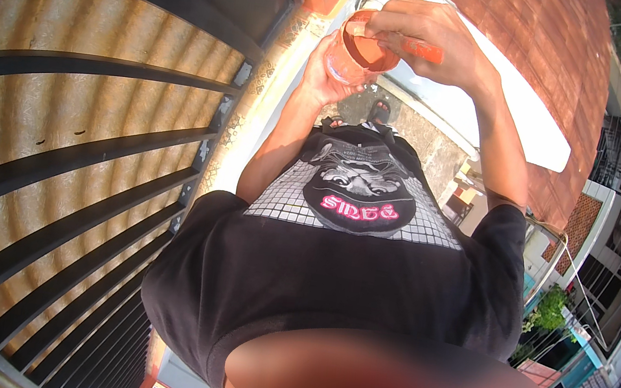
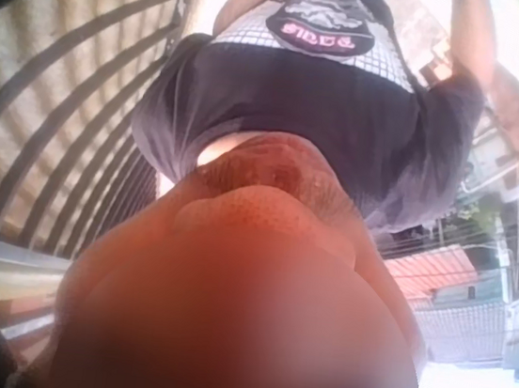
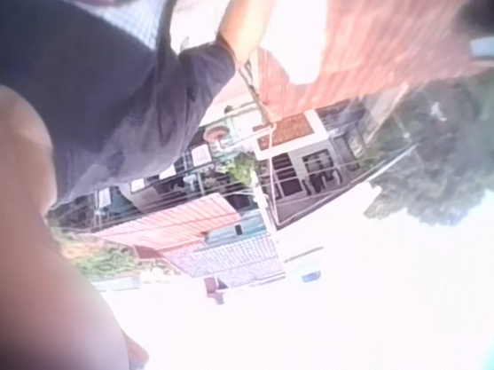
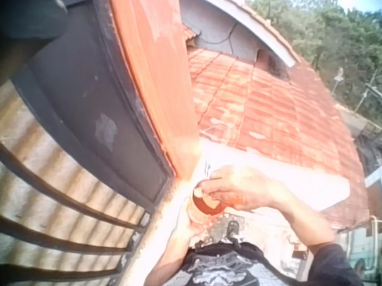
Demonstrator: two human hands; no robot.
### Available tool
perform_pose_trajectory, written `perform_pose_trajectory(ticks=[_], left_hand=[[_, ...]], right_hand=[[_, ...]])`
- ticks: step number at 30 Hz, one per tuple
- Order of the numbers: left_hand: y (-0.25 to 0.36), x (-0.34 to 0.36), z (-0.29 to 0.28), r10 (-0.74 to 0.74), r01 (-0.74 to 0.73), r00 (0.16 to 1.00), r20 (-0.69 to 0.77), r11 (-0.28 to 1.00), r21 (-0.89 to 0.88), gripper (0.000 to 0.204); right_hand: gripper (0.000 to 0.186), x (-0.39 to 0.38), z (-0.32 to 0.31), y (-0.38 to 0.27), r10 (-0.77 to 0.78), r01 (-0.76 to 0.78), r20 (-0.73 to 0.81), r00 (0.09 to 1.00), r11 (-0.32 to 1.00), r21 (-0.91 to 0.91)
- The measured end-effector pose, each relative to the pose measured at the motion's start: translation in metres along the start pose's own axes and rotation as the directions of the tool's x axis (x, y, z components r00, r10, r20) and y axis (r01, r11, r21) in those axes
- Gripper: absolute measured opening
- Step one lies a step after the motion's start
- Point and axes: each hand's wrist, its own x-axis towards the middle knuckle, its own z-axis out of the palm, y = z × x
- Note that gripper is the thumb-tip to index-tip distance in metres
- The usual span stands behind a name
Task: The person paints a vertical wall section with orange paint using a brush and a small container. They repeatedly dip the brush into the container and apply paint to the wall surface, working along the edge near a metal grate and tiled roof.
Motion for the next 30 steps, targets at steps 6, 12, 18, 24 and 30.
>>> perform_pose_trajectory(ticks=[6, 12, 18, 24, 30], left_hand=[[0.018, -0.005, 0.014, 0.015, -0.017, 0.999, 0.041, 0.999, 0.036, 0.076], [0.041, -0.014, 0.052, 0.04, -0.012, 0.989, -0.141, 0.981, 0.191, 0.069], [0.04, -0.02, 0.074, 0.073, -0.05, 0.987, -0.141, 0.986, 0.159, 0.068], [0.035, -0.013, 0.072, 0.092, -0.077, 0.989, -0.114, 0.988, 0.137, 0.064], [0.029, -0.007, 0.087, 0.129, -0.109, 0.987, -0.094, 0.974, 0.198, 0.062]], right_hand=[[0.034, -0.002, 0.004, -0.013, 0.037, -0.057, -0.19, 0.981, 0.993, -0.103], [0.028, 0.01, 0.001, -0.031, -0.02, -0.061, -0.386, 0.922, 0.979, -0.196], [0.018, 0.012, -0.003, -0.057, 0.082, -0.195, -0.538, 0.839, 0.968, -0.155], [0.013, 0.003, -0.023, -0.067, 0.584, -0.375, -0.409, 0.701, 0.791, 0.484], [0.016, -0.003, -0.034, -0.048, 0.711, -0.349, -0.272, 0.648, 0.594, 0.725]])
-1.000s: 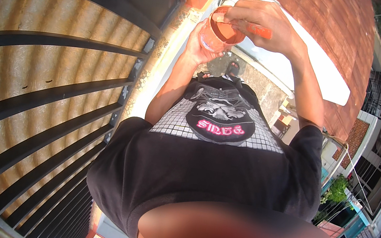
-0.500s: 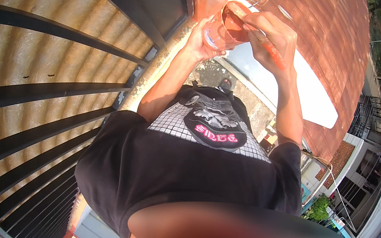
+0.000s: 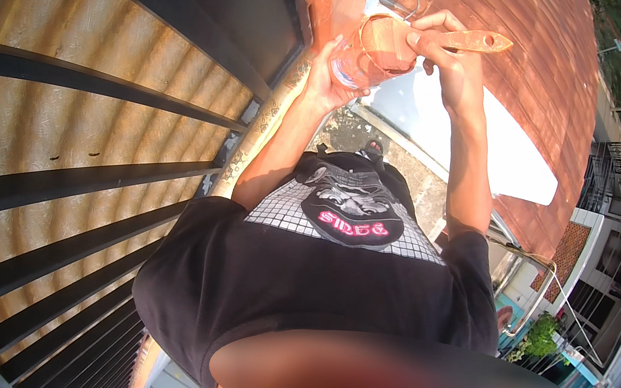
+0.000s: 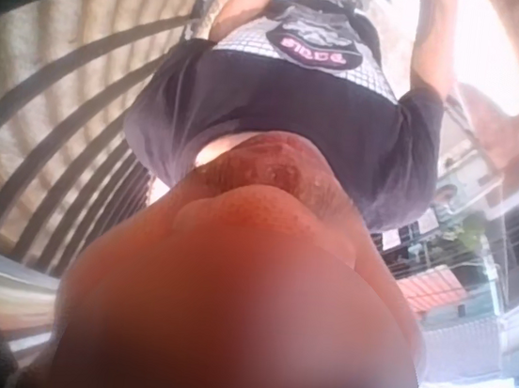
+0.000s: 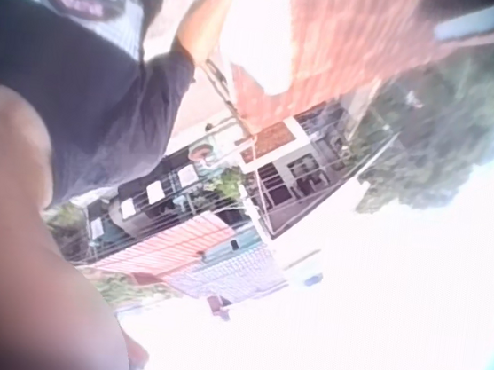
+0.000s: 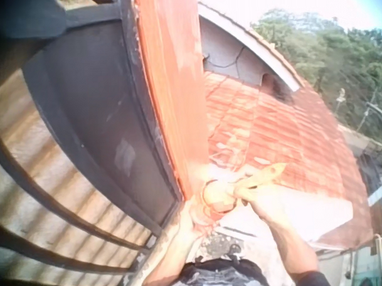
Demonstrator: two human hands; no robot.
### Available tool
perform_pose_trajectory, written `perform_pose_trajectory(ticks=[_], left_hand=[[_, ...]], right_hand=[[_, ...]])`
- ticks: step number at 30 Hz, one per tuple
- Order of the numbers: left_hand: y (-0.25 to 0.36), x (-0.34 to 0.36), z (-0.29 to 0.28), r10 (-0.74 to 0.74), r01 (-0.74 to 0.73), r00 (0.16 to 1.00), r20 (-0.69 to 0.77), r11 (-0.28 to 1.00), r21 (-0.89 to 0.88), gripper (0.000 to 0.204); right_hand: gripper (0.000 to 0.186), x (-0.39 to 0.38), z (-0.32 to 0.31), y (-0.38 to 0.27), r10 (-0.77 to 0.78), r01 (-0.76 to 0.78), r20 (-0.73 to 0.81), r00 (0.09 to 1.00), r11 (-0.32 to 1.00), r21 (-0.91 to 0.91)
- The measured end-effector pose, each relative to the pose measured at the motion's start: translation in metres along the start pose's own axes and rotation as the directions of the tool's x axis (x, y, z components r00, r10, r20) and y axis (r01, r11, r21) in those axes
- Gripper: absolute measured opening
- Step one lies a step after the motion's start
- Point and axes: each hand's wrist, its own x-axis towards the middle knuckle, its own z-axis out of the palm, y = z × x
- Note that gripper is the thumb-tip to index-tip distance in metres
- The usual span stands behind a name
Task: The person paints a vertical wall section with orange paint using a brush and a small container. They repeatedly dip the brush into the container and apply paint to the wall surface, working along the edge near a metal grate and tiled roof.
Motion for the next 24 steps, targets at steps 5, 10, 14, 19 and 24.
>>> perform_pose_trajectory(ticks=[5, 10, 14, 19, 24], left_hand=[[0.003, 0.009, 0.011, -0.01, 0.01, 1.0, -0.013, 1.0, 0.005, 0.072], [0.003, -0.008, 0.065, -0.06, 0.059, 0.998, -0.006, 0.993, -0.106, 0.073], [-0.001, -0.036, 0.124, -0.036, 0.037, 0.999, 0.007, 0.993, -0.11, 0.069], [0.005, -0.035, 0.144, 0.037, -0.023, 0.996, 0.085, 0.987, -0.16, 0.066], [-0.02, -0.008, 0.156, 0.141, -0.104, 0.979, 0.145, 0.966, -0.235, 0.067]], right_hand=[[0.021, 0.007, -0.016, 0.021, 0.054, -0.042, -0.034, 0.998, 0.959, 0.282], [0.024, 0.004, -0.059, -0.012, 0.09, -0.06, -0.019, 0.996, 0.796, 0.603], [0.031, 0.009, -0.087, -0.053, 0.107, -0.131, 0.084, 0.991, 0.588, 0.798], [0.033, 0.048, -0.102, -0.054, 0.012, -0.19, 0.204, 0.979, 0.416, 0.889], [0.026, 0.1, -0.149, -0.067, -0.068, -0.123, 0.164, 0.984, 0.403, 0.907]])
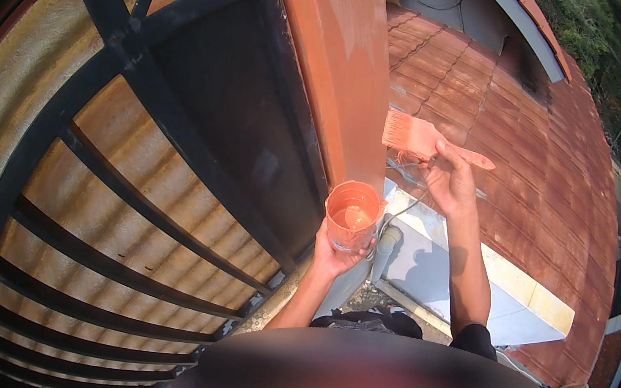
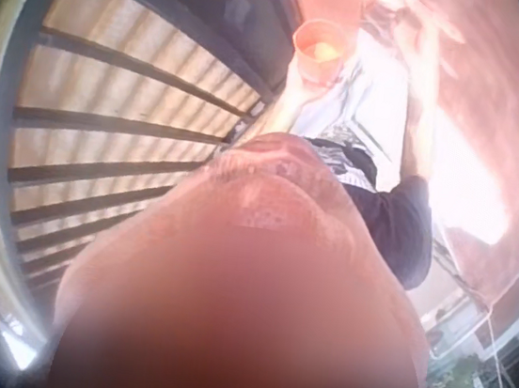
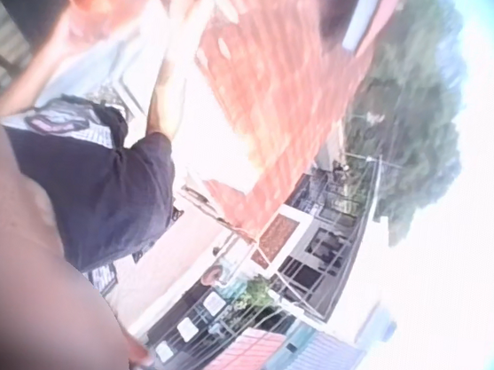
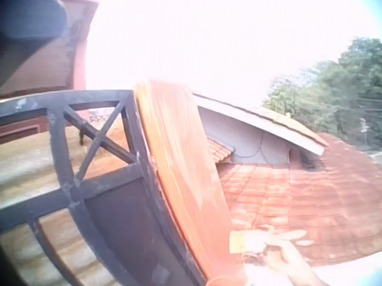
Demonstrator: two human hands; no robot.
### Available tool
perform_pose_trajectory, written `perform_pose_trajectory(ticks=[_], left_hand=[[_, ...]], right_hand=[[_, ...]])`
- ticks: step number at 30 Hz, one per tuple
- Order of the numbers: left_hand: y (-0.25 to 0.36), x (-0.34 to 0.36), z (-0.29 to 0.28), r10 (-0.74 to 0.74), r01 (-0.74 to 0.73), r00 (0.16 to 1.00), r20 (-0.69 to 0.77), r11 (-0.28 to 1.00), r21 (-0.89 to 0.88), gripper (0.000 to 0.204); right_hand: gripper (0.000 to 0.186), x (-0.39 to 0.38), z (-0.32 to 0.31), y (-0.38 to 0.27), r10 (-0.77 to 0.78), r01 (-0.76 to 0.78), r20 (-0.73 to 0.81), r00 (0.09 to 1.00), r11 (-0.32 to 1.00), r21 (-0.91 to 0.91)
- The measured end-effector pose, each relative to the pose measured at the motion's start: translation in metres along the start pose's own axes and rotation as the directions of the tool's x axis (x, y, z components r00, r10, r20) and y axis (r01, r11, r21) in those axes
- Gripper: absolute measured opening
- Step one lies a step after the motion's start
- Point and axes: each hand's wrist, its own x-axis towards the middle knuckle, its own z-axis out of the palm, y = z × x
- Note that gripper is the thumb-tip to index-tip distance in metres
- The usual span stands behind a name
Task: The person paints a vertical wall section with orange paint using a brush and a small container. They repeatedly dip the brush into the container and apply paint to the wall surface, working along the edge near a metal grate and tiled roof.
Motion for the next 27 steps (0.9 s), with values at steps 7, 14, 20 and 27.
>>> perform_pose_trajectory(ticks=[7, 14, 20, 27], left_hand=[[-0.056, 0.048, 0.046, 0.175, -0.178, 0.984, -0.043, 0.98, -0.094, 0.069], [-0.093, 0.117, 0.046, 0.435, -0.446, 0.89, -0.137, 0.892, -0.069, 0.073], [-0.132, 0.149, 0.033, 0.574, -0.597, 0.795, -0.196, 0.797, -0.087, 0.06], [-0.161, 0.184, 0.034, 0.675, -0.696, 0.715, -0.182, 0.712, -0.093, 0.065]], right_hand=[[0.035, 0.068, 0.058, -0.134, -0.098, 0.153, 0.25, 0.963, 0.965, -0.212], [0.042, 0.172, 0.09, -0.225, 0.095, 0.617, 0.784, 0.613, 0.563, -0.55], [0.034, 0.207, 0.104, -0.253, 0.35, 0.881, 0.882, 0.315, 0.239, -0.409], [0.022, 0.255, 0.152, -0.3, 0.276, 0.98, 0.949, 0.151, 0.084, -0.18]])
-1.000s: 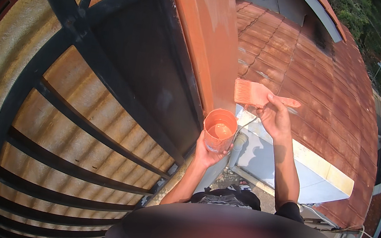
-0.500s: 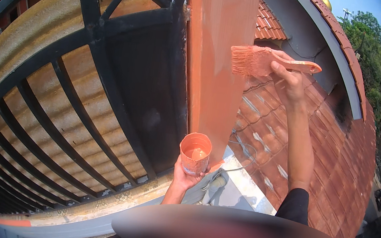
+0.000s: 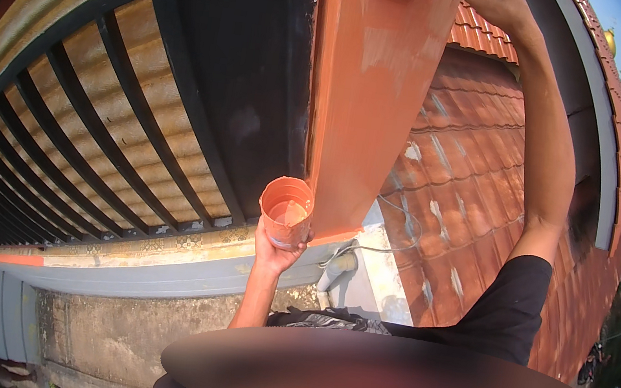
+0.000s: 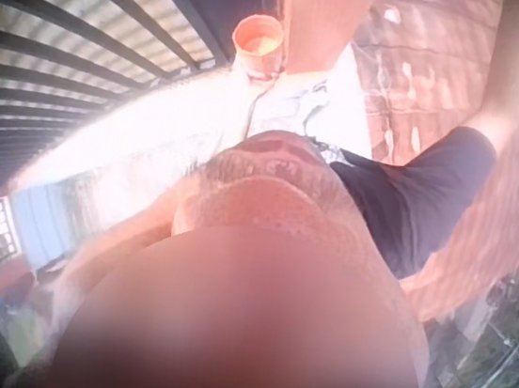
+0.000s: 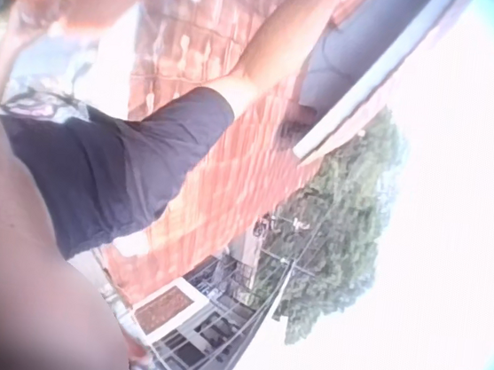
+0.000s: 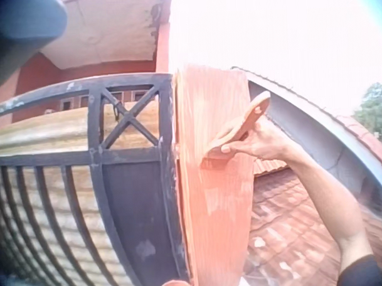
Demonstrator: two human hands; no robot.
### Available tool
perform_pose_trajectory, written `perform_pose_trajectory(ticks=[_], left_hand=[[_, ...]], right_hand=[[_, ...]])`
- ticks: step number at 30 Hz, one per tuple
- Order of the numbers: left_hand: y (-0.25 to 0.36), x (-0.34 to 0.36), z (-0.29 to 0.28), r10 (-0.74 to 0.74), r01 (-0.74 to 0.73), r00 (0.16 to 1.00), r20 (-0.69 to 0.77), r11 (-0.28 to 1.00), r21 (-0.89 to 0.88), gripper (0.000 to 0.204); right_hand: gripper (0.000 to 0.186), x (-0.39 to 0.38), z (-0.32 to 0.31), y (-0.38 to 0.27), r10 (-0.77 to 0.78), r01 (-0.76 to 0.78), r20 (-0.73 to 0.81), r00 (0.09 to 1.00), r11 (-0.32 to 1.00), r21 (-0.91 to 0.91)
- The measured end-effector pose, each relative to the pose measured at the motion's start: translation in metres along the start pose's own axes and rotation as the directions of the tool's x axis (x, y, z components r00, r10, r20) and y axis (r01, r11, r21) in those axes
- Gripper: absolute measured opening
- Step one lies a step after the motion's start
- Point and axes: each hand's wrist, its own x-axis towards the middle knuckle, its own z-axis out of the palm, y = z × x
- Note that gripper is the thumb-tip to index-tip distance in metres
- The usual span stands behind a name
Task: The person paints a vertical wall section with orange paint using a brush and a small container. They repeatedly dip the brush into the container and apply paint to the wall surface, working along the edge near a metal grate and tiled roof.
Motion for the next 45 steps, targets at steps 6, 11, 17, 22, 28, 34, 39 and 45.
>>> perform_pose_trajectory(ticks=[6, 11, 17, 22, 28, 34, 39, 45], left_hand=[[-0.032, 0.001, 0.002, 0.036, -0.037, 0.999, -0.022, 0.999, -0.024, 0.066], [-0.045, 0.006, 0.002, -0.026, 0.025, 1.0, -0.017, 0.999, -0.04, 0.064], [-0.05, 0.001, -0.01, -0.019, 0.018, 0.996, -0.083, 1.0, -0.016, 0.063], [-0.041, 0.006, -0.01, -0.011, 0.009, 0.995, -0.1, 1.0, -0.019, 0.064], [-0.05, 0.01, -0.002, 0.031, -0.036, 0.994, -0.108, 0.998, -0.041, 0.066], [-0.043, 0.009, 0.0, 0.057, -0.062, 0.989, -0.133, 0.998, -0.033, 0.067], [-0.035, 0.012, -0.004, 0.034, -0.044, 0.988, -0.151, 0.997, -0.062, 0.068], [-0.02, 0.01, -0.013, 0.047, -0.051, 0.991, -0.123, 0.998, -0.024, 0.065]], right_hand=[[0.021, 0.038, -0.035, 0.018, -0.422, 0.321, -0.469, 0.776, 0.904, -0.283], [0.017, -0.019, 0.009, 0.04, -0.547, 0.281, -0.427, 0.72, 0.792, -0.542], [0.027, -0.136, 0.101, 0.025, -0.518, 0.37, -0.179, 0.837, 0.775, -0.513], [0.015, -0.121, 0.071, 0.018, -0.191, 0.213, 0.134, 0.973, 0.96, -0.181], [0.014, -0.008, 0.018, 0.038, -0.346, 0.37, -0.274, 0.897, 0.928, 0.036], [0.014, 0.079, -0.042, 0.015, -0.668, 0.537, -0.537, 0.516, 0.74, -0.404], [0.021, 0.023, 0.019, 0.033, -0.649, 0.252, -0.275, 0.71, 0.598, -0.761], [0.013, -0.081, 0.109, -0.005, -0.604, 0.509, -0.092, 0.791, 0.735, -0.448]])
